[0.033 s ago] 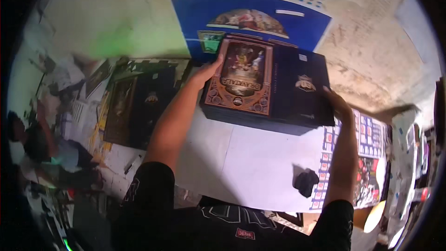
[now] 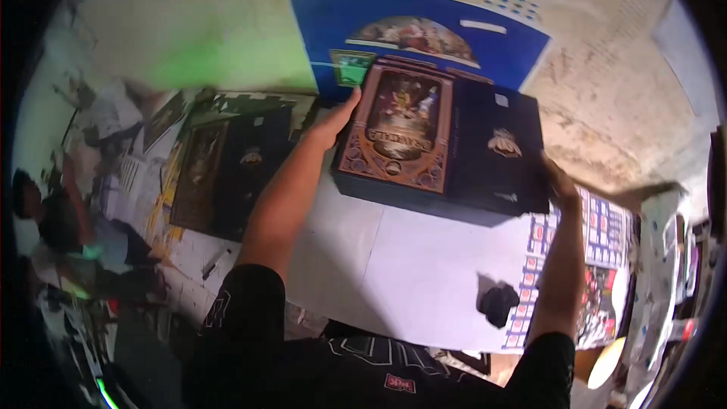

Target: The person organizes printed folder covers by flipping them over and stacking them, then uses a marker to label the edges of a stack of black cardstock before placing the covers into a storage box.

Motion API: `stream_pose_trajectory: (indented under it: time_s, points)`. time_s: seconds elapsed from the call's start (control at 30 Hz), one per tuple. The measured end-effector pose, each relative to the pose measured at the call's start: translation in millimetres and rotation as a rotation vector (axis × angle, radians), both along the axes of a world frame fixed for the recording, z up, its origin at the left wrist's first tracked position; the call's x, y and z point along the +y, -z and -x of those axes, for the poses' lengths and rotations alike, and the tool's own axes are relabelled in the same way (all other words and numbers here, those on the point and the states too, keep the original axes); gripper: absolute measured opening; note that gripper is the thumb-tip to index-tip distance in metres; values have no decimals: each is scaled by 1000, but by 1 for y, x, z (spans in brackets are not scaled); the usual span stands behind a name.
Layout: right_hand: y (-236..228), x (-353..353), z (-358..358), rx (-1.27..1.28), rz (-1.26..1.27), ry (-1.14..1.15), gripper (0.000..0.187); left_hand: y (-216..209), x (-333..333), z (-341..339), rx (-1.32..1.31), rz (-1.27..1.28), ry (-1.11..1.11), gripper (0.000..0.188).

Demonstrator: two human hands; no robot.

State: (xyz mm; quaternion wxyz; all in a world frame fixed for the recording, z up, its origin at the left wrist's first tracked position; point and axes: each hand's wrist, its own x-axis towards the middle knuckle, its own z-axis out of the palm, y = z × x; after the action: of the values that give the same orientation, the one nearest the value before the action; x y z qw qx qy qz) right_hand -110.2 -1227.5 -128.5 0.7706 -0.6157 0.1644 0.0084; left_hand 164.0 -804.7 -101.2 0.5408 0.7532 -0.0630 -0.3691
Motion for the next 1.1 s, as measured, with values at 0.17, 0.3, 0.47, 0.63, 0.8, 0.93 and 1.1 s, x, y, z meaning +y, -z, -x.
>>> stream_pose_trajectory:
  time_s: [0.17, 0.3, 0.47, 0.63, 0.8, 0.93, 1.1]
  points:
    - [45, 25, -8, -180, -378, 171, 88, 32, 25, 10, -36, 278, -133, 114]
    - [45, 39, -23, -143, -298, 237, 93, 24, 31, -1, -145, 71, -102, 109]
    - [43, 47, -13, -224, -188, 436, 88, 39, 38, 6, 26, 384, -212, 106]
    - [77, 94, 23, -550, 138, 812, 86, 91, 54, 56, -447, 713, -362, 87]
    - [65, 107, -17, -473, 391, 1439, 80, 78, 10, 46, -638, 634, -820, 68]
    - [56, 104, -4, -370, 357, 1073, 81, 71, 47, 45, -191, 810, -543, 74]
    - [64, 59, 6, -192, -485, 462, 90, 122, 57, -9, 258, 671, -364, 95]
